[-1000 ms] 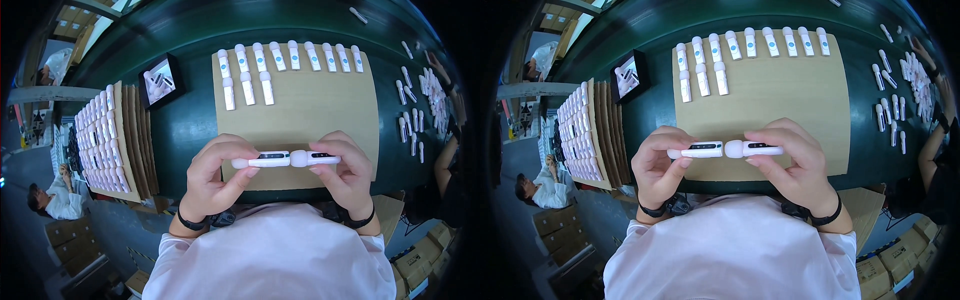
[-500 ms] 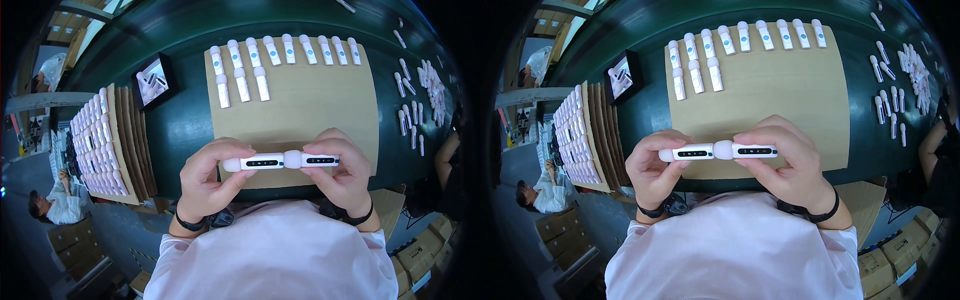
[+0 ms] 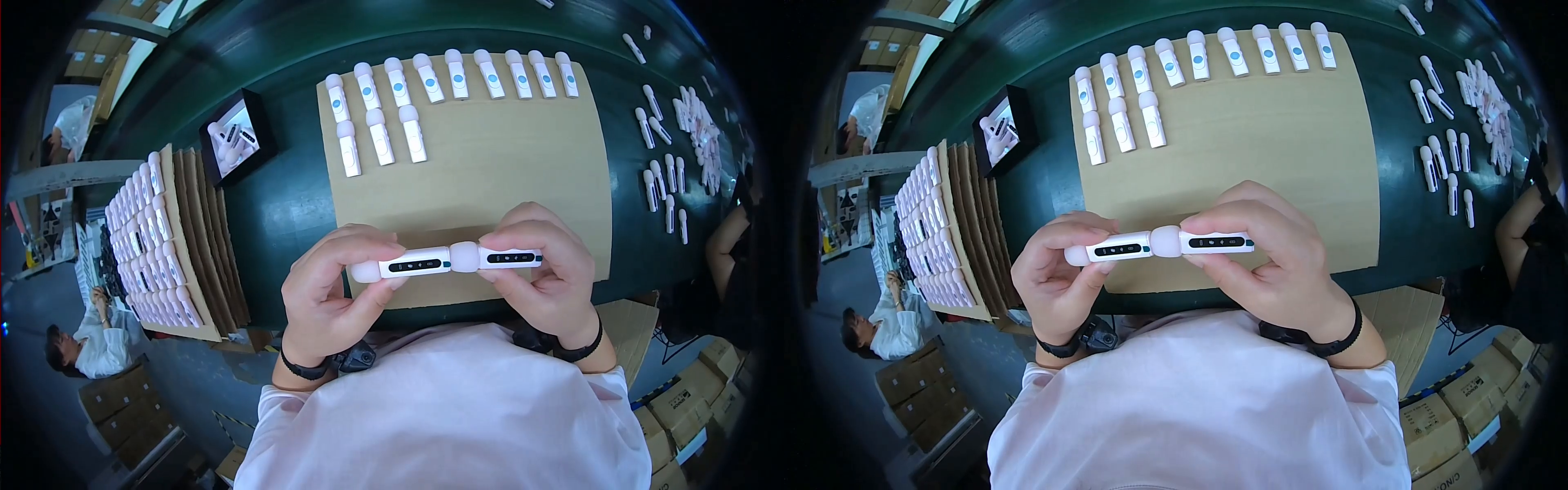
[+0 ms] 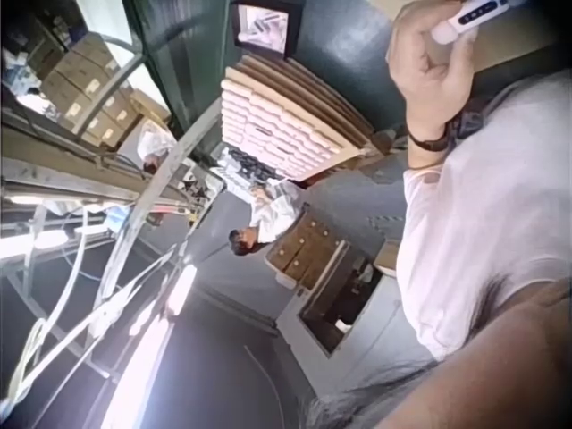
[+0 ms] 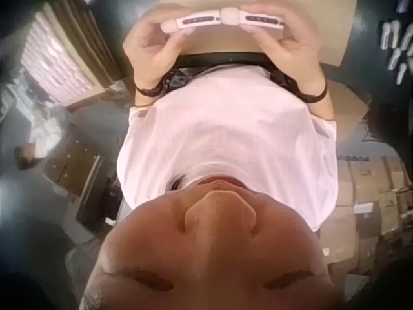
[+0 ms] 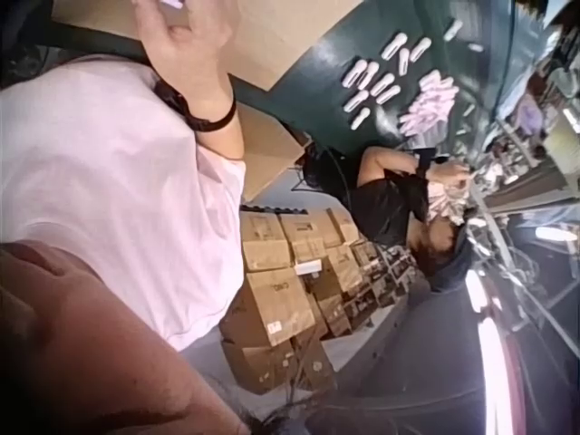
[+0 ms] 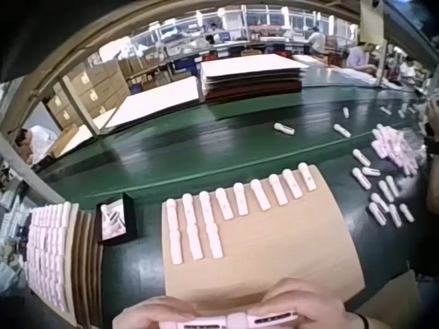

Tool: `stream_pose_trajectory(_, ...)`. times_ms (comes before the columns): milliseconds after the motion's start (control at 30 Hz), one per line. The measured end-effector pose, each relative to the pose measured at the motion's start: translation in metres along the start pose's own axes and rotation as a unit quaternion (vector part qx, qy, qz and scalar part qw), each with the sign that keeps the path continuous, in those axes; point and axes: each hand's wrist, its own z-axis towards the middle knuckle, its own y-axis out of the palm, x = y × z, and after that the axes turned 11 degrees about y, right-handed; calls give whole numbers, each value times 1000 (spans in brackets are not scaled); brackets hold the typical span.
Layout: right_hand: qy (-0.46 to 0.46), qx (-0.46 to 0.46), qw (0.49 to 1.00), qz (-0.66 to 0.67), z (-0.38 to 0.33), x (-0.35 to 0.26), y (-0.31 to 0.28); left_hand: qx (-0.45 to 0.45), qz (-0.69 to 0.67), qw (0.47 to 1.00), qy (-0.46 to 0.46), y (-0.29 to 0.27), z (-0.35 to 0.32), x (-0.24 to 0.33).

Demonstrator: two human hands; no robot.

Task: The person picks up a microphone and a receiver, aligns them, and presses them together by hand. They place the assembled device onto a cardboard sheet and repeat the process for the remaining units.

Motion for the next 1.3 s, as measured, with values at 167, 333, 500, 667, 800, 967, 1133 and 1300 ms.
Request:
stream_pose_trajectory(167, 1, 3, 1000, 2, 1, 0, 0, 8, 5, 1000, 7, 2, 2, 1)
stream_pose_trajectory(333, -3, 7, 998, 68, -1, -3, 2, 18, 38, 998, -37, 10, 10, 8)
stream_pose_trajectory(500, 14, 47, 994, 100, -4, -2, -2, -44, 75, 996, 21, 5, 14, -5)
stream_pose_trajectory(667, 0, -7, 995, -97, 1, -16, -2, -17, 2, 1000, 26, 12, 12, -11)
stream_pose_trajectory(800, -43, -6, 992, -115, 7, -15, 14, -19, -14, 1000, 15, 18, 11, -9)
stream_pose_trajectory(967, -59, 0, 994, -92, 12, -15, 13, -28, 17, 998, 48, 20, 15, -4)
stream_pose_trajectory(1133, -41, -22, 995, -84, 15, -18, 2, -25, 64, 995, 73, 27, 21, 1)
stream_pose_trajectory(1300, -39, -39, 993, -107, 20, -25, -7, -65, 99, 986, 114, 27, 31, 4)
